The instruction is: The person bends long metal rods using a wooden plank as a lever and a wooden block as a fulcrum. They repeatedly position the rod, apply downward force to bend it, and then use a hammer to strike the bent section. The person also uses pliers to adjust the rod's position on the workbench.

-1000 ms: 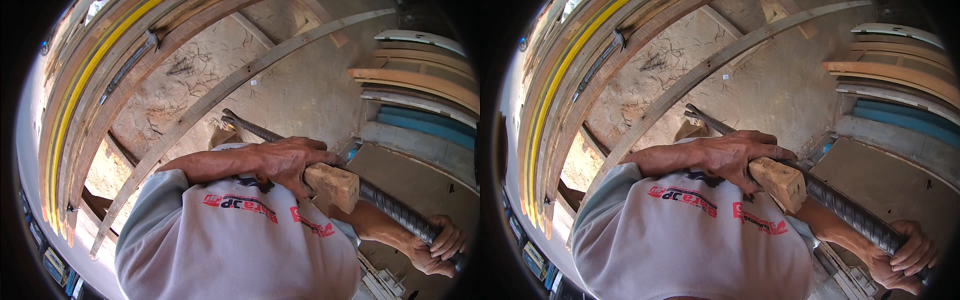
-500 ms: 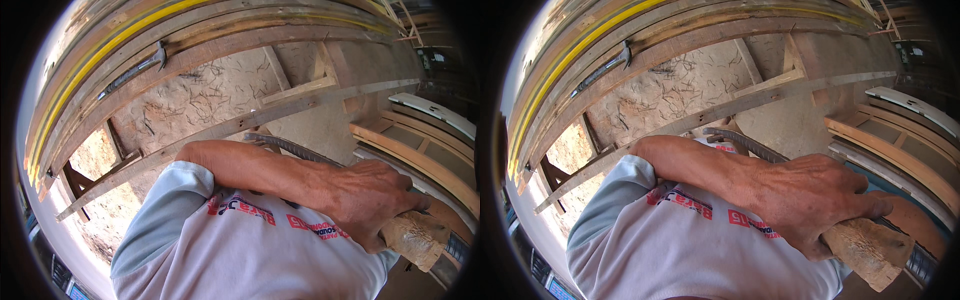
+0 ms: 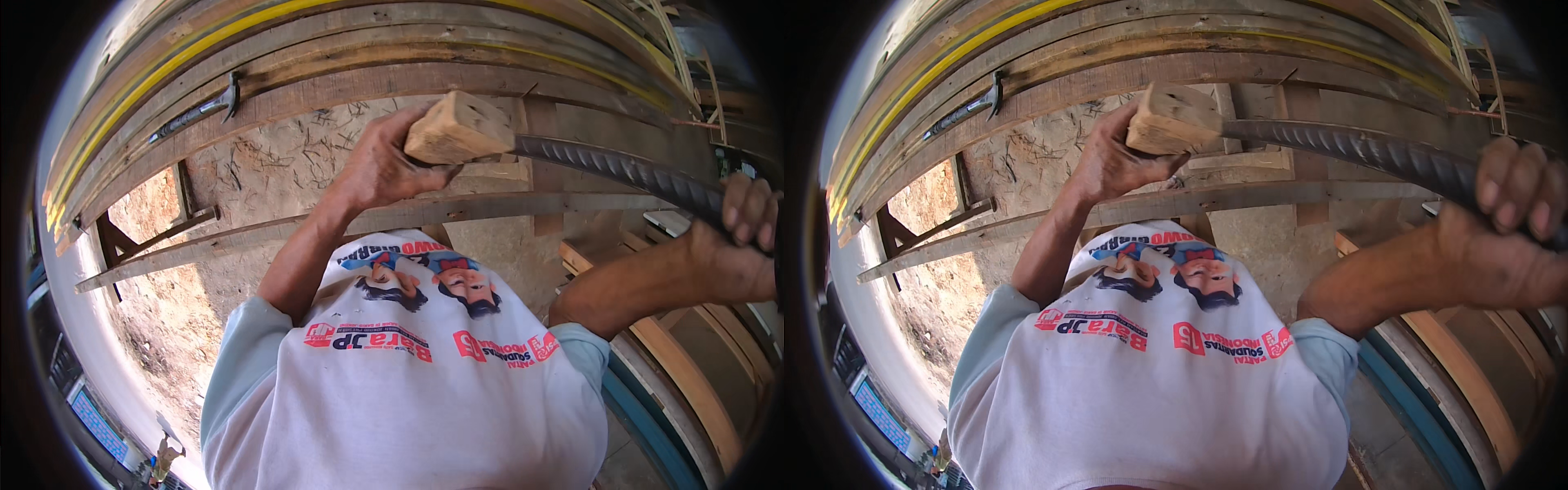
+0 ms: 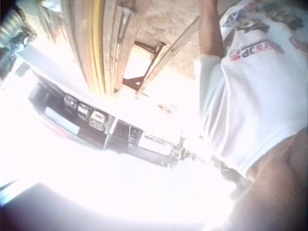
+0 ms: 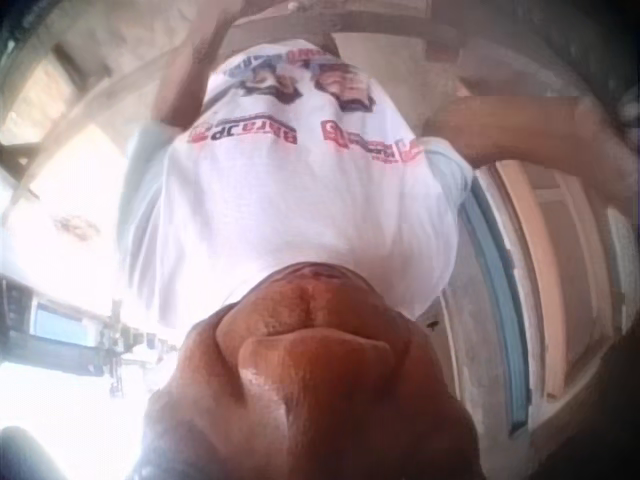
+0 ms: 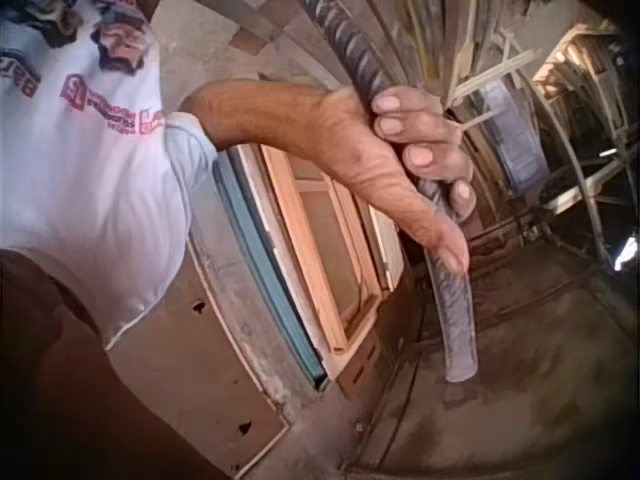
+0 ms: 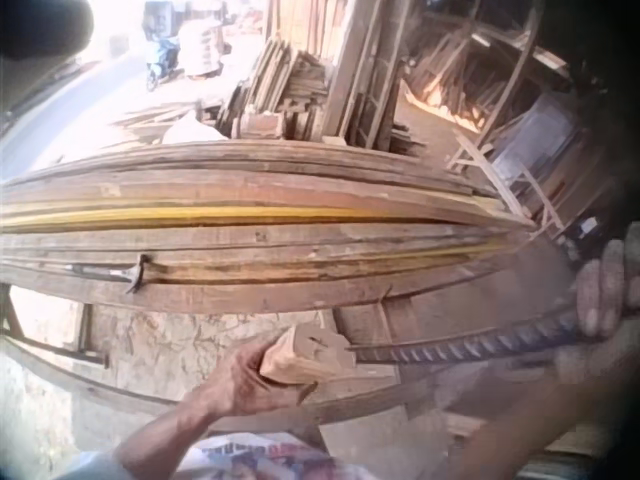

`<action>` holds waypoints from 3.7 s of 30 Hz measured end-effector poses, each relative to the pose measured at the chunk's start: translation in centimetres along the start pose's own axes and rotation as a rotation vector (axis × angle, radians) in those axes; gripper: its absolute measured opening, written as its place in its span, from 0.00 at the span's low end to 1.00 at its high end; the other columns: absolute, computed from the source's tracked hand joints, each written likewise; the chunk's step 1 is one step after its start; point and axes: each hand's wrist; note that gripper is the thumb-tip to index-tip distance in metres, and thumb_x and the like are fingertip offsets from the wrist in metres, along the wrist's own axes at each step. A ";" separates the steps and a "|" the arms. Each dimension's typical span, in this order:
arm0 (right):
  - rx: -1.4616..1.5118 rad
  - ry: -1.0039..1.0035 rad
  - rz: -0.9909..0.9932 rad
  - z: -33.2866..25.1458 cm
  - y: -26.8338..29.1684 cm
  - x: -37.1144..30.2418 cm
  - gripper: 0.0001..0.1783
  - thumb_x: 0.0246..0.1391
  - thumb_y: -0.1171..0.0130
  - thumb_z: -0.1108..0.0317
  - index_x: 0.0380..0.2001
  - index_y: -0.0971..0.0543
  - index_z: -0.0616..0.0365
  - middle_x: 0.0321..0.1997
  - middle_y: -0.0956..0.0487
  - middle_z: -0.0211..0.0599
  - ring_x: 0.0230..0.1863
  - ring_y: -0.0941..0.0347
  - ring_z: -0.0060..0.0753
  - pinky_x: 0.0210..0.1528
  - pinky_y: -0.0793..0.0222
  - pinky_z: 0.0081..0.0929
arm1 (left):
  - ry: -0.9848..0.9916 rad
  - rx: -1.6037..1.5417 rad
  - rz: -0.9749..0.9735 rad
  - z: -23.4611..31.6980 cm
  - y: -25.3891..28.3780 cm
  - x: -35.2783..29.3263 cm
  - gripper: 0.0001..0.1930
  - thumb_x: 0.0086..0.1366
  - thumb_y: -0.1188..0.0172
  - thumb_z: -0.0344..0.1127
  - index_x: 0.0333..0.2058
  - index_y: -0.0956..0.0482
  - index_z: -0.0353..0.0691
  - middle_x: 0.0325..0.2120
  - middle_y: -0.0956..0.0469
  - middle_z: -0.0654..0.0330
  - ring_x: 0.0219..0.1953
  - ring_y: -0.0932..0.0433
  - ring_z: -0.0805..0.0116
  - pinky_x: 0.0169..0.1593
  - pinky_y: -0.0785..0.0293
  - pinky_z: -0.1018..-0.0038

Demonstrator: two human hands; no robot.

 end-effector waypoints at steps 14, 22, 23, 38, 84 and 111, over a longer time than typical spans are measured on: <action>-0.102 -0.843 -0.368 34.2 3.5 -26.0 0.11 0.64 0.39 0.64 0.30 0.29 0.53 0.23 0.26 0.28 0.31 0.28 0.23 0.37 0.33 0.26 | 0.542 0.230 0.949 -3.7 5.2 -20.7 0.27 0.58 0.23 0.37 0.50 0.24 0.30 0.40 0.17 0.55 0.38 0.17 0.66 0.46 0.19 0.69; -0.244 -1.096 -0.348 36.5 8.6 -31.0 0.10 0.62 0.38 0.65 0.31 0.27 0.55 0.30 0.21 0.31 0.36 0.23 0.27 0.42 0.28 0.30 | 0.519 0.391 0.906 -5.7 3.2 -20.0 0.48 0.54 0.22 0.35 0.66 0.46 0.36 0.59 0.33 0.45 0.53 0.24 0.56 0.53 0.21 0.66; -0.296 -1.042 -0.377 37.1 10.1 -31.5 0.09 0.62 0.38 0.66 0.31 0.27 0.56 0.30 0.21 0.31 0.37 0.23 0.27 0.43 0.28 0.30 | 0.499 0.322 0.849 -5.2 2.9 -18.5 0.49 0.53 0.22 0.34 0.66 0.46 0.36 0.58 0.32 0.45 0.53 0.24 0.56 0.53 0.22 0.65; -1.056 -1.101 -0.761 36.5 14.5 -27.3 0.35 0.70 0.52 0.36 0.45 0.19 0.62 0.36 0.18 0.36 0.32 0.20 0.36 0.37 0.23 0.35 | 0.196 0.821 0.385 -10.0 8.4 3.9 0.45 0.50 0.23 0.40 0.67 0.33 0.45 0.51 0.30 0.47 0.53 0.26 0.47 0.56 0.24 0.56; -0.843 0.059 -1.236 25.1 -44.4 -31.0 0.28 0.63 0.41 0.56 0.62 0.26 0.57 0.56 0.20 0.53 0.62 0.28 0.58 0.64 0.33 0.52 | 0.229 0.345 0.660 -7.8 26.4 -38.7 0.12 0.67 0.36 0.32 0.49 0.17 0.39 0.36 0.18 0.52 0.36 0.17 0.53 0.39 0.20 0.62; 0.056 -1.239 -1.520 1.5 -27.1 -31.8 0.12 0.66 0.40 0.65 0.46 0.20 0.62 0.31 0.20 0.31 0.27 0.23 0.22 0.32 0.24 0.24 | 0.102 1.012 0.588 -0.6 18.1 -35.2 0.43 0.55 0.26 0.36 0.69 0.35 0.52 0.64 0.32 0.53 0.69 0.37 0.49 0.69 0.38 0.52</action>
Point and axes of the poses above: each hand's wrist, its own x-axis towards the middle knuckle, its own y-axis out of the back of the hand, z = x × y
